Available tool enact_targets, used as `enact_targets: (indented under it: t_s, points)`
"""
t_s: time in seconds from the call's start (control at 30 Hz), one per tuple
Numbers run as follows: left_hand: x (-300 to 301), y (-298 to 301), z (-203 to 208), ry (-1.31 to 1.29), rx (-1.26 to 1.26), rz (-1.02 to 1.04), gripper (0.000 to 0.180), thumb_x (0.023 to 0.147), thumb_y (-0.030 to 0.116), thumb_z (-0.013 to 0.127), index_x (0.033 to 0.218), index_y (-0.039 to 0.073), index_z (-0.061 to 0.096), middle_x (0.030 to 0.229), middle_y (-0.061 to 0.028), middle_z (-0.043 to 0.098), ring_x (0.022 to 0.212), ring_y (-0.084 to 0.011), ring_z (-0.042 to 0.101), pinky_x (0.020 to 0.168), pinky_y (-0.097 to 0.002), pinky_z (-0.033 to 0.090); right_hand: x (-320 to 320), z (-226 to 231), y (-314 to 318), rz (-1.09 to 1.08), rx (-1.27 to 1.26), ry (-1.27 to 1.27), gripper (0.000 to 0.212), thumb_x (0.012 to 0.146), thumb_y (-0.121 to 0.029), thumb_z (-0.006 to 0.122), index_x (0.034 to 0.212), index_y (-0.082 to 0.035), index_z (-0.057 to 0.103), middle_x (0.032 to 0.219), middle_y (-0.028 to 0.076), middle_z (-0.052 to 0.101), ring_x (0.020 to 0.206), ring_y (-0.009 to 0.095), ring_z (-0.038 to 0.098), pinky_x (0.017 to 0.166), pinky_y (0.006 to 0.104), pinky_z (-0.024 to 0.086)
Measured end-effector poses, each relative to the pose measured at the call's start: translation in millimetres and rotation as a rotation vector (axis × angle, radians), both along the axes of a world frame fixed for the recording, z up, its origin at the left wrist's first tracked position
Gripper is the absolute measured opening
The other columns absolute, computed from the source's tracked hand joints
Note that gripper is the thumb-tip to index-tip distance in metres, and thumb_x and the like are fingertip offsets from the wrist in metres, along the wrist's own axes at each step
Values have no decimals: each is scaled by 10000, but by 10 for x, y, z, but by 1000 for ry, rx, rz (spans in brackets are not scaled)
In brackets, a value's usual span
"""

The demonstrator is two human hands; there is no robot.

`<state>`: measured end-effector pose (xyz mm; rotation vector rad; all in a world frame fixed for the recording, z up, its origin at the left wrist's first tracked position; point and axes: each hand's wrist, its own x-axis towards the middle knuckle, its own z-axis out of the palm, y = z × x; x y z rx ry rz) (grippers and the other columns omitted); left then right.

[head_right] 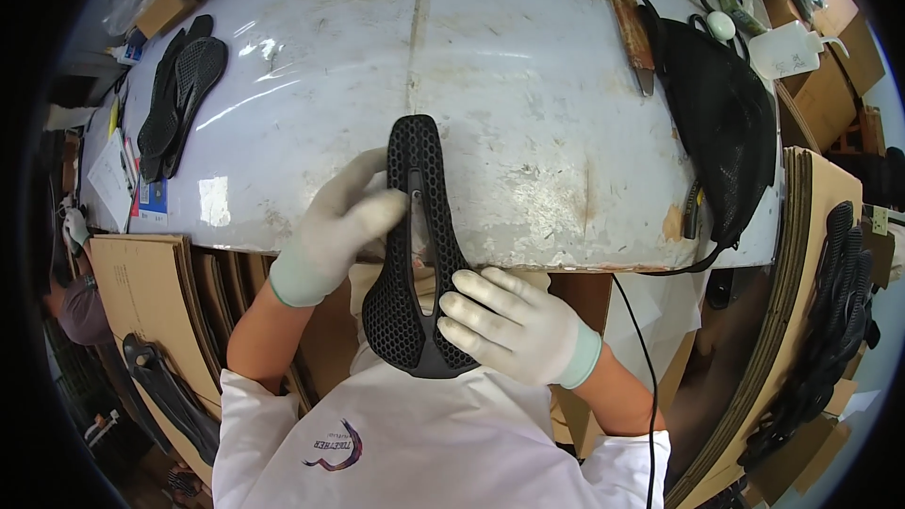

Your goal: Inspecting, cleaning, and organizing bicycle saddles at a workstation, including placing them in a heating chamber.

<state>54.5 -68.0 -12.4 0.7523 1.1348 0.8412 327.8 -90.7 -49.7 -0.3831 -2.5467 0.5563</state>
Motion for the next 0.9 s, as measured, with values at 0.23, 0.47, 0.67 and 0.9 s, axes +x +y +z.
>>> enact_targets:
  t_s: [0.23, 0.47, 0.67, 0.9]
  points:
    - [20, -263, -58, 346, 124, -12, 522, 958, 246, 733, 1338, -82, 592, 1015, -107, 713, 874, -130, 698, 785, -299, 562, -18, 88, -169, 28, -11, -9, 338, 873, -136, 671, 1199, -67, 728, 1285, 104, 665, 1252, 321, 647, 1040, 445, 550]
    - [6, -457, 79, 122, 28, 70, 455, 970, 244, 695, 1263, -97, 623, 896, -78, 698, 784, -124, 705, 687, -289, 568, 37, 198, -298, 96, -24, 34, 276, 902, -130, 663, 1158, -77, 754, 1239, 89, 696, 1233, 304, 652, 1030, 429, 556]
    - [-30, -599, 28, 340, 90, 31, 439, 967, 253, 716, 1259, -62, 625, 857, -84, 698, 814, -156, 723, 725, -323, 581, 62, 107, -363, 127, -60, 41, 289, 890, -134, 656, 1157, -91, 757, 1218, 85, 698, 1220, 298, 656, 1018, 427, 562]
    - [54, -739, 330, 337, 109, -168, 600, 908, 289, 807, 1392, 0, 601, 766, -113, 711, 694, -166, 720, 682, -323, 564, 148, -312, -566, -25, -486, 597, 788, 922, -696, 664, 1349, -33, 668, 1228, 195, 729, 1185, 380, 709, 1024, 520, 549]
